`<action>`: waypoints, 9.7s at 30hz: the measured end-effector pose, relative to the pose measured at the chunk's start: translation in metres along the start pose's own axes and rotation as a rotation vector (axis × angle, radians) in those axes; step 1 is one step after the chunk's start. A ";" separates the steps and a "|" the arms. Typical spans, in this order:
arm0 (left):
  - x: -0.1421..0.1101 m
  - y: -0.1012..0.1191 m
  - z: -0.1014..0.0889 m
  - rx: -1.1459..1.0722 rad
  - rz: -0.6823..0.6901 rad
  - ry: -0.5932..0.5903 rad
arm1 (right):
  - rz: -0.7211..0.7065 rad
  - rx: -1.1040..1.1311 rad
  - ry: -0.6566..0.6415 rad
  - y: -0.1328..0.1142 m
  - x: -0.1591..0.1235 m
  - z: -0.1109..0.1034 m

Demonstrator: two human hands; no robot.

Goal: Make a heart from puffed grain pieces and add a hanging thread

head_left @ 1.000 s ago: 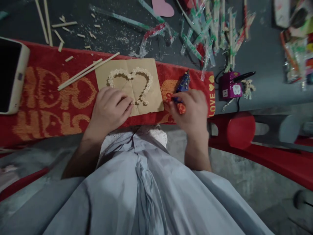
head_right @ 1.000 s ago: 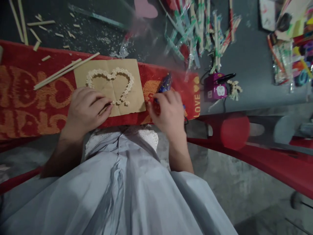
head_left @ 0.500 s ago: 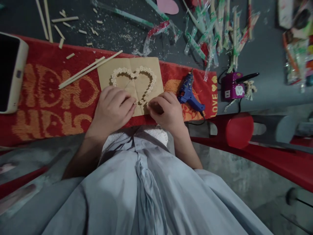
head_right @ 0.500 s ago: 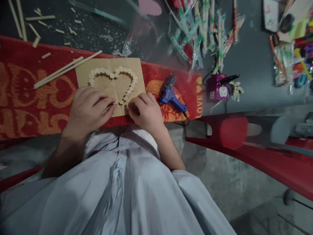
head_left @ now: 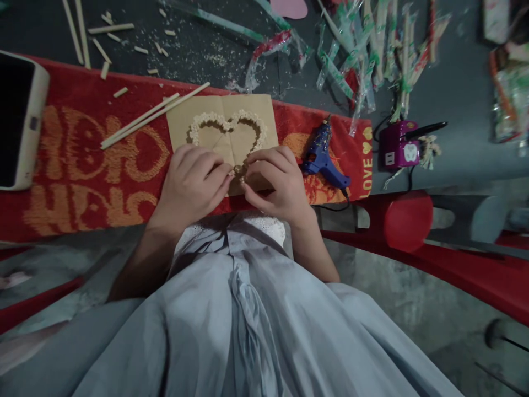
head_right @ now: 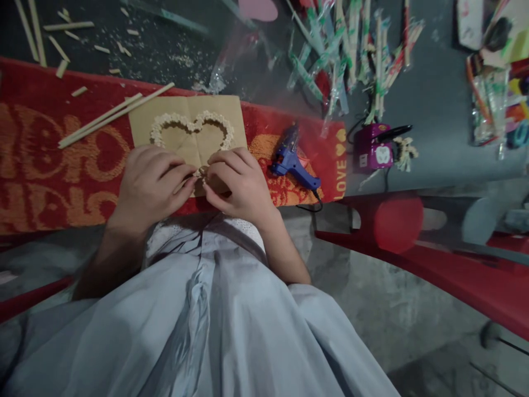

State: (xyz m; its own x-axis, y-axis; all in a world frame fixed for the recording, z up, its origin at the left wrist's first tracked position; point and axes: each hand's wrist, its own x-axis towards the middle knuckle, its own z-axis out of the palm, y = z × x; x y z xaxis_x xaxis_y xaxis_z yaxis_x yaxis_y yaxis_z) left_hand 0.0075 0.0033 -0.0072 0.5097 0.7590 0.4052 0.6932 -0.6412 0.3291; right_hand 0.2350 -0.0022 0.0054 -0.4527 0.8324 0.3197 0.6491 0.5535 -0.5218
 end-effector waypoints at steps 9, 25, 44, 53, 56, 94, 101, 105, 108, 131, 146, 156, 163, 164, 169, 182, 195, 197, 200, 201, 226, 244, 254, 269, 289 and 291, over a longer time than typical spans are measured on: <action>-0.001 0.000 0.001 -0.012 -0.011 0.001 | -0.096 -0.029 -0.139 0.000 -0.001 -0.008; -0.002 -0.002 0.000 -0.005 -0.002 -0.001 | 0.026 -0.087 -0.011 -0.004 0.009 0.003; -0.001 0.000 -0.002 0.064 0.044 -0.006 | 0.051 -0.195 -0.027 -0.011 0.018 0.006; 0.001 0.000 -0.002 0.066 0.064 0.032 | 0.104 -0.196 -0.045 -0.017 0.012 0.005; 0.002 -0.001 -0.002 0.117 0.123 0.085 | 0.108 -0.222 -0.038 -0.018 0.009 0.007; -0.002 -0.002 0.003 -0.036 0.012 0.031 | 0.073 -0.241 0.045 -0.010 0.001 0.022; -0.003 -0.002 0.002 0.018 0.038 0.045 | 0.088 -0.215 0.033 -0.009 0.000 0.023; -0.003 -0.002 0.002 0.022 0.042 0.042 | 0.111 -0.200 0.007 -0.010 0.000 0.022; -0.002 -0.002 0.002 0.010 0.040 0.043 | 0.111 -0.186 -0.001 -0.010 0.000 0.021; -0.002 0.000 -0.003 -0.036 0.002 0.016 | 0.092 -0.189 0.063 -0.004 -0.004 0.021; -0.002 0.000 0.000 -0.055 -0.003 0.010 | 0.104 -0.179 0.040 -0.003 -0.002 0.027; -0.002 -0.001 -0.004 -0.013 0.037 0.112 | 0.072 -0.135 0.102 0.001 -0.010 0.016; -0.002 -0.001 -0.007 -0.049 0.026 0.079 | 0.071 -0.134 0.197 -0.003 -0.016 0.019; -0.002 -0.001 -0.008 -0.043 0.031 0.080 | 0.075 -0.135 0.198 -0.004 -0.016 0.021; 0.000 0.000 -0.008 0.021 0.129 0.190 | 0.093 -0.178 0.191 -0.009 -0.011 0.027; 0.003 0.001 -0.004 0.125 0.115 0.113 | 0.055 -0.174 0.185 -0.002 -0.007 0.034; 0.000 0.001 -0.002 0.076 0.090 0.137 | 0.031 -0.171 0.236 0.005 -0.016 0.013; -0.001 0.001 -0.002 0.027 0.065 0.123 | 0.026 -0.195 0.243 0.006 -0.018 0.010; -0.002 0.001 -0.003 -0.011 0.073 0.145 | 0.020 -0.209 0.231 0.003 -0.018 0.013; -0.002 0.001 -0.003 -0.010 0.078 0.143 | 0.019 -0.210 0.235 0.001 -0.018 0.015; -0.001 0.001 -0.008 0.146 0.186 0.151 | 0.031 -0.162 0.171 0.004 -0.013 0.020; -0.003 0.001 -0.004 -0.024 -0.034 0.029 | 0.036 -0.212 0.138 -0.002 -0.003 0.030; -0.003 0.000 0.000 -0.008 -0.015 0.024 | -0.010 -0.181 0.113 0.005 0.000 0.027; 0.001 0.001 -0.003 -0.054 -0.031 -0.010 | 0.039 -0.165 0.046 0.009 0.001 0.028; 0.002 0.004 -0.005 -0.030 -0.025 0.008 | 0.014 -0.174 0.027 0.013 0.002 0.026; 0.001 0.003 -0.004 -0.058 -0.045 0.013 | -0.004 -0.183 0.046 0.014 0.001 0.025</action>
State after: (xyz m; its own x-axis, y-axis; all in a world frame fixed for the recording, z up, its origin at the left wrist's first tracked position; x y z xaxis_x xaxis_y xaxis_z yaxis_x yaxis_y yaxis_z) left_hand 0.0083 0.0017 -0.0023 0.4717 0.7858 0.4000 0.6842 -0.6123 0.3961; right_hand 0.2282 0.0053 -0.0217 -0.4297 0.8282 0.3599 0.7496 0.5494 -0.3693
